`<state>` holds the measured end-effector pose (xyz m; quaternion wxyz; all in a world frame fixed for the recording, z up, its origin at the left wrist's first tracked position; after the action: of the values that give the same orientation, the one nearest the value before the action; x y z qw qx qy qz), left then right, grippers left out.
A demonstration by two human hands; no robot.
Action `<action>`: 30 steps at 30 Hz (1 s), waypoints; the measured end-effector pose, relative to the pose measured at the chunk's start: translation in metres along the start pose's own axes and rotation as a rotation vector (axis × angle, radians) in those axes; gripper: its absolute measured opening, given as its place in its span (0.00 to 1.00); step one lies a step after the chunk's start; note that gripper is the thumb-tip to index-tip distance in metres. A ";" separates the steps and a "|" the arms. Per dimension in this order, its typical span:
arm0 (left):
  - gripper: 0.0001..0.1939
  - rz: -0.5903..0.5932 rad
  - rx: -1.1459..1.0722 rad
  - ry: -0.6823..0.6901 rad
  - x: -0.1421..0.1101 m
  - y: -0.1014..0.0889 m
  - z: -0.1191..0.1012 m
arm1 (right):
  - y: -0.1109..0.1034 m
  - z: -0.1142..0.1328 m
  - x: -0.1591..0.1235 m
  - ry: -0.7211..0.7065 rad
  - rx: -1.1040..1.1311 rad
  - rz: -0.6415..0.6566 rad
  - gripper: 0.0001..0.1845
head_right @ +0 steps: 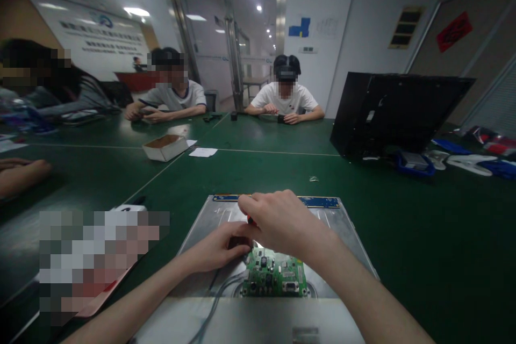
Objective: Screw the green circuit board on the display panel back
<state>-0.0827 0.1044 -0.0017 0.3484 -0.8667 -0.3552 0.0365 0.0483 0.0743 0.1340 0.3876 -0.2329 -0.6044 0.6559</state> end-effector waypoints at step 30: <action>0.06 0.009 0.007 -0.002 0.002 -0.001 -0.003 | 0.001 -0.007 -0.001 0.054 -0.078 -0.010 0.04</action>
<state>-0.0812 0.1044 0.0014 0.3512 -0.8669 -0.3514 0.0402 0.0540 0.0784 0.1315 0.3976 -0.2622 -0.6200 0.6235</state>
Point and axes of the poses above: each hand's wrist, its own x-axis towards the middle knuckle, its own y-axis out of the palm, z = x × y, the point moved 5 cm from there along x, towards the middle knuckle, and after that the axes turned 8 degrees about y, right-handed, at the moved point
